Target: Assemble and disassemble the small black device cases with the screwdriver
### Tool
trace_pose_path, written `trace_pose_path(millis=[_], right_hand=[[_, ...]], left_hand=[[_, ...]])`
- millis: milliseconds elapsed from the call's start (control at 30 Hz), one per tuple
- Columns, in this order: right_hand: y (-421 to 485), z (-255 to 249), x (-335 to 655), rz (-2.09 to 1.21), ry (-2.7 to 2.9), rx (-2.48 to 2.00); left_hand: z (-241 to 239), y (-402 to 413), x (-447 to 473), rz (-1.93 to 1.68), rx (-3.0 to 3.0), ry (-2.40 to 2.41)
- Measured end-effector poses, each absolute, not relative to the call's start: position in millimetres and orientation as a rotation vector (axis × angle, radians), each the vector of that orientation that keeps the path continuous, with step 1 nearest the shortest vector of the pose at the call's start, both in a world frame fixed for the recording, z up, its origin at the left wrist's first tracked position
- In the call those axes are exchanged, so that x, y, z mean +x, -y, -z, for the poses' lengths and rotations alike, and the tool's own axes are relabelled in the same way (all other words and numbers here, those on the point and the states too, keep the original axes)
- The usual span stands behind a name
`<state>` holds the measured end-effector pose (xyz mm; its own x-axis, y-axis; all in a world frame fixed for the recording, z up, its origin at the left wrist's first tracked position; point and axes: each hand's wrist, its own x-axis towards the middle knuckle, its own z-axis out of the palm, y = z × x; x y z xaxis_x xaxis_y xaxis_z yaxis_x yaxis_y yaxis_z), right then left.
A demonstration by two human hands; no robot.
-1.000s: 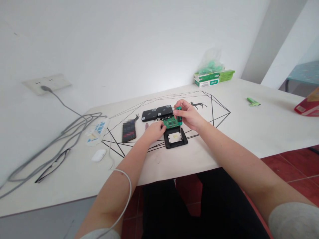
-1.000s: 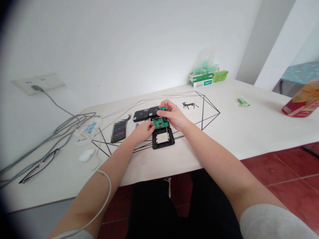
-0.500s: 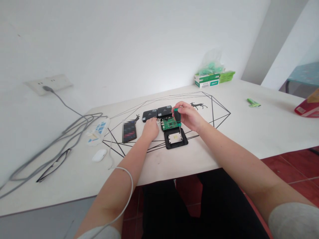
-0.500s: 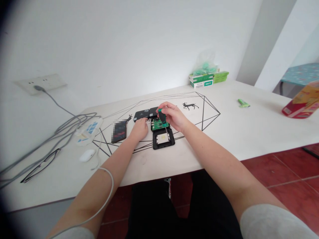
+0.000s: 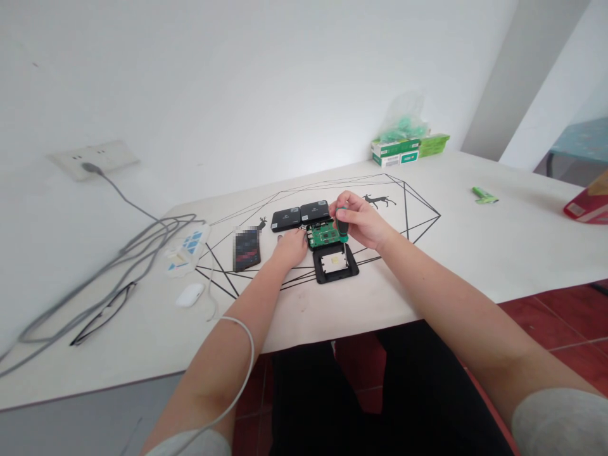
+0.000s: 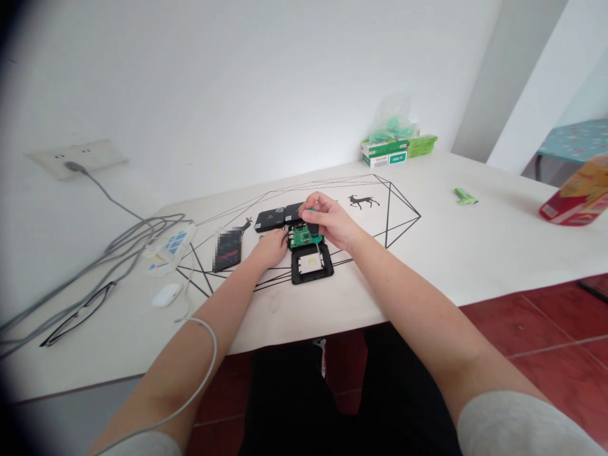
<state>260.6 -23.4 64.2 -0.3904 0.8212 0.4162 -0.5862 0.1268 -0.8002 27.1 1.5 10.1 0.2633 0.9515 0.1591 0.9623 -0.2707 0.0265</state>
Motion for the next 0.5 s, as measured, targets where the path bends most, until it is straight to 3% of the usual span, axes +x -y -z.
trace_pose_path(millis=[500], right_hand=[[18.2, -64.9, 264.2, -1.573, 1.169, -0.268]], left_hand=[[-8.7, -5.3, 22.5, 0.215, -2.524, 1.778]])
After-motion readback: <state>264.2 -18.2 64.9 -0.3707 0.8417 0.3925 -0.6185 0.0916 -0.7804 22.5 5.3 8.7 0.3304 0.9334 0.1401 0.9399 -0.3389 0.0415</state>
